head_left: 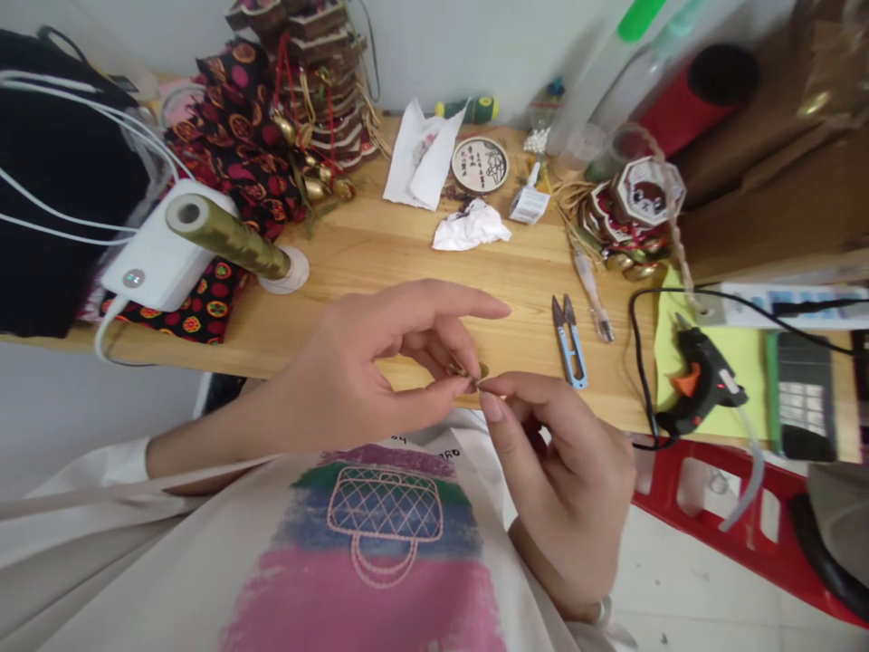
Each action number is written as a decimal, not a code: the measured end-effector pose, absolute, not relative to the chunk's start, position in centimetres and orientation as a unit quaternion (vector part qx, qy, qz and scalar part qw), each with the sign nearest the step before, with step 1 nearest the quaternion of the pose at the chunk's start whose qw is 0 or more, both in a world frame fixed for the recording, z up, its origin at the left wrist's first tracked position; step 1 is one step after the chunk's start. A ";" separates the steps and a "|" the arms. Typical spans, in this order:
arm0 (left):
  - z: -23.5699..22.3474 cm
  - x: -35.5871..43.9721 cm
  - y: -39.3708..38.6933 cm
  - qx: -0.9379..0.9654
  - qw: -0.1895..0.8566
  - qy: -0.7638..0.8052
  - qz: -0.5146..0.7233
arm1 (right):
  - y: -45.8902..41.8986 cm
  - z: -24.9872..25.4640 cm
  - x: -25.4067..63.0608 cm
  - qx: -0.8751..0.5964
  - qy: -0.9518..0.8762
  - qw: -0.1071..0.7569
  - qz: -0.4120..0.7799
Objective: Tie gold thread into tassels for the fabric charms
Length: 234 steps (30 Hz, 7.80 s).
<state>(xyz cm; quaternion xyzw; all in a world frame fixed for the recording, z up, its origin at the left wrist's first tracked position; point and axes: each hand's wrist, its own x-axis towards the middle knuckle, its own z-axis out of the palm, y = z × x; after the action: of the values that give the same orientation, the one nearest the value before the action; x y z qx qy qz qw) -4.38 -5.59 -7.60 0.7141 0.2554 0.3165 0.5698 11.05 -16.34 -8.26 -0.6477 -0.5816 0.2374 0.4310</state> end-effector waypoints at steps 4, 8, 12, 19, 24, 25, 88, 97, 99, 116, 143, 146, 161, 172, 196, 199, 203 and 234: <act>-7.8 -4.6 -5.6 0.740 0.539 0.251 0.315 | -16.1 -7.6 11.2 -0.656 -0.611 0.383 0.224; -8.0 -4.8 -5.4 0.713 0.567 0.249 0.329 | -15.8 -7.8 11.2 -0.635 -0.587 0.404 0.297; -7.9 -4.8 -5.2 0.668 0.607 0.274 0.332 | -15.4 -8.4 10.9 -0.590 -0.520 0.485 0.384; -7.7 -4.7 -5.2 0.604 0.678 0.268 0.321 | -14.8 -9.5 10.7 -0.497 -0.436 0.560 0.499; -7.7 -4.7 -5.1 0.583 0.703 0.262 0.311 | -14.9 -9.5 9.8 -0.509 -0.375 0.589 0.503; -7.7 -4.7 -5.1 0.580 0.707 0.263 0.308 | -15.0 -9.5 9.5 -0.511 -0.364 0.594 0.504; -10.3 -6.3 -4.1 0.577 0.706 0.350 0.216 | -13.5 -10.1 12.3 -0.538 -0.629 0.454 0.329; -14.0 -6.8 -4.0 0.849 0.380 0.338 0.144 | -14.2 -13.7 12.7 -0.645 -0.466 0.474 0.377; -14.3 -6.4 -4.1 0.862 0.362 0.339 0.101 | -14.5 -14.1 12.8 -0.669 -0.445 0.473 0.363; -15.9 -5.8 -4.2 0.894 0.308 0.318 0.062 | -12.6 -16.4 12.0 -0.650 -0.522 0.350 0.427; -2.8 -4.4 0.9 0.465 0.865 0.098 0.160 | -4.9 -1.3 13.8 -0.324 -0.723 0.536 0.291; -2.5 -4.3 1.1 0.436 0.884 0.073 0.153 | -4.3 -0.8 13.8 -0.325 -0.733 0.535 0.268; -1.1 -3.7 0.9 0.609 0.619 0.233 0.438 | -6.3 -0.6 12.5 -0.447 -0.573 0.629 0.276; -1.4 -3.4 0.2 0.660 0.423 0.300 0.544 | -6.0 -1.7 10.9 -0.501 -0.522 0.641 0.255; -1.6 -3.6 0.7 0.631 0.494 0.282 0.528 | -4.5 -1.1 10.3 -0.378 -0.404 0.618 0.558; -1.8 -3.6 0.8 0.634 0.490 0.276 0.531 | -4.4 -1.0 10.3 -0.379 -0.385 0.613 0.576; -2.0 -3.7 1.0 0.643 0.482 0.270 0.530 | -4.2 -1.0 10.3 -0.366 -0.374 0.611 0.594; -3.0 -3.5 2.4 0.773 0.224 0.079 0.588 | -6.1 -2.1 9.4 -0.382 -0.447 0.680 0.438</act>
<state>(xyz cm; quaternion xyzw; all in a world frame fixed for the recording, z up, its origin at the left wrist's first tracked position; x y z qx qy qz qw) -3.45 2.36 -2.95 0.7730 0.0786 0.5884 0.2240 9.36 -6.07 -2.07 -0.3816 -0.4473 0.4382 0.6799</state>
